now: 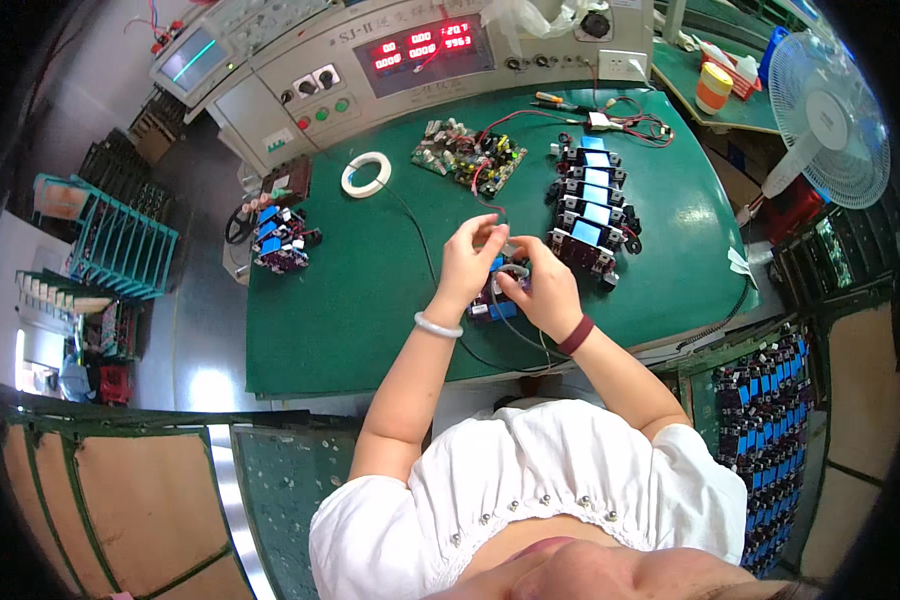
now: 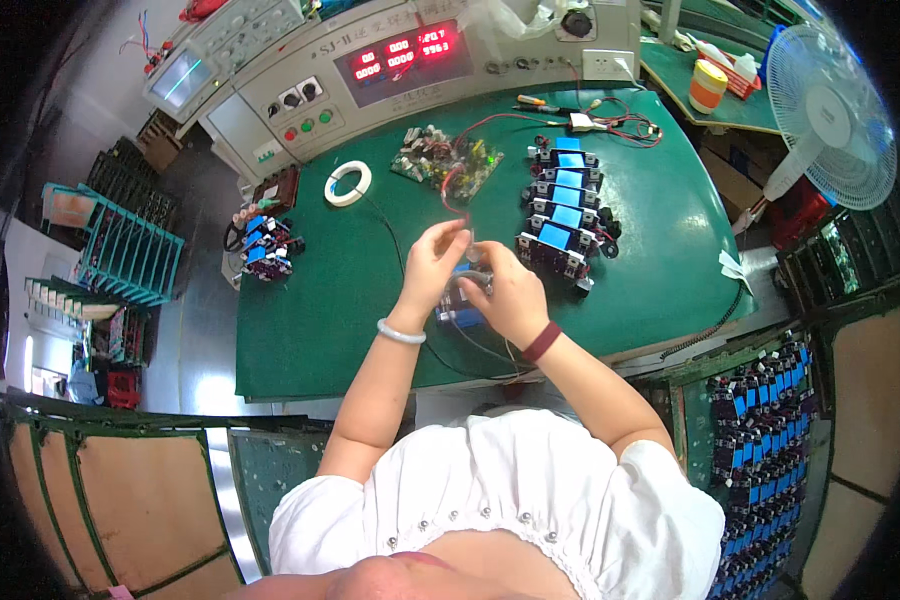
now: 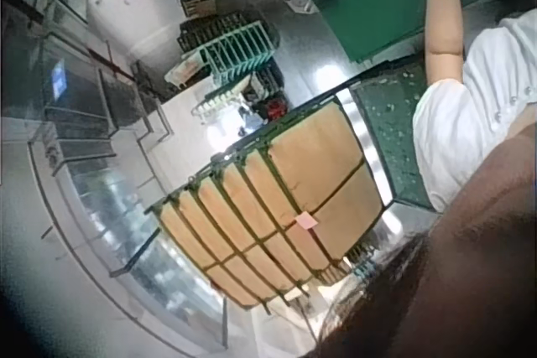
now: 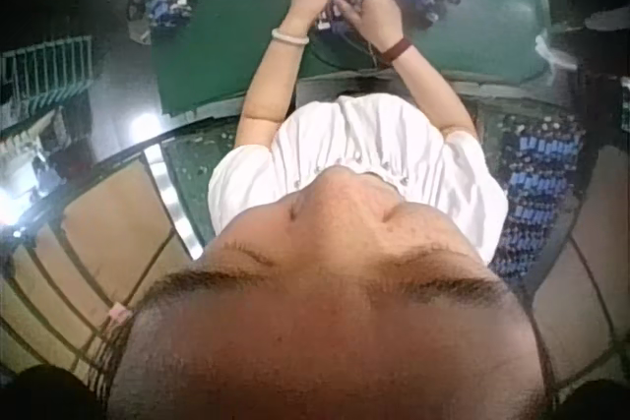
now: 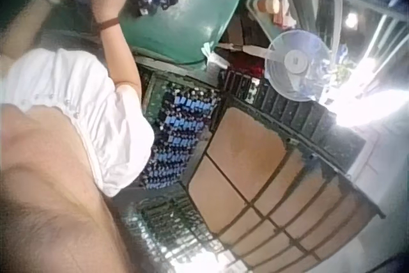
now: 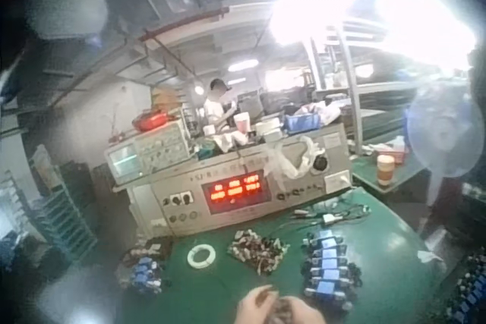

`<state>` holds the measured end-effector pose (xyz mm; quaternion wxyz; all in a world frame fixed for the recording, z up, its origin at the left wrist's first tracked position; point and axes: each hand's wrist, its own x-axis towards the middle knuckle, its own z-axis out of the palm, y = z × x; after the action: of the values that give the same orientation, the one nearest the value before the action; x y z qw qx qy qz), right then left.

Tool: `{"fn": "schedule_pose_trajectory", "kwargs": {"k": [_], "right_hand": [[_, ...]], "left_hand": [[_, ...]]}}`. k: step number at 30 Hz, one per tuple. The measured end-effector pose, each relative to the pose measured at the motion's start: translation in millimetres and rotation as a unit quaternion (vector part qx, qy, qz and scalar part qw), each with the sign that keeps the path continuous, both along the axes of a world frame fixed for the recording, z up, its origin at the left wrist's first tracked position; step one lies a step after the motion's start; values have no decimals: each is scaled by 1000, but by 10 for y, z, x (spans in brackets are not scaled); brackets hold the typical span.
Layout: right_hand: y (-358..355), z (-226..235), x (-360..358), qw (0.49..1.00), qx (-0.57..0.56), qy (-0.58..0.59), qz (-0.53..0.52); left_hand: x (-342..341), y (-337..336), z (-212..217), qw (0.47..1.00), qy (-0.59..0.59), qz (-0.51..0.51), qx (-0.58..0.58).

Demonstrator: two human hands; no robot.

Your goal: Testing and assembling electronic PCB components with a multimeter probe.

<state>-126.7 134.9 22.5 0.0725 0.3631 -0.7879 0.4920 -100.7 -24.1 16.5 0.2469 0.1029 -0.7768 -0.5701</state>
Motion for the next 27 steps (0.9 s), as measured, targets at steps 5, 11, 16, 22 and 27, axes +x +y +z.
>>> {"fn": "schedule_pose_trajectory", "kwargs": {"k": [5, 11, 16, 22, 27], "right_hand": [[-54, -20, -35, 1000, 8, -24, -9], [-93, 29, -27, 1000, 19, 14, 11], [51, -18, -29, 998, 31, -46, 16], [440, 40, 50, 1000, -10, -12, 2], [543, 52, 20, 995, -12, 53, 81]], "left_hand": [[-181, 5, -23, 996, -36, -69, 44], [-245, 27, -248, 997, 25, 74, 6], [-299, -183, 200, 989, -28, 19, 146], [133, -744, -92, 931, -67, 203, -297], [559, -308, 256, 923, 26, 75, -376]]}}
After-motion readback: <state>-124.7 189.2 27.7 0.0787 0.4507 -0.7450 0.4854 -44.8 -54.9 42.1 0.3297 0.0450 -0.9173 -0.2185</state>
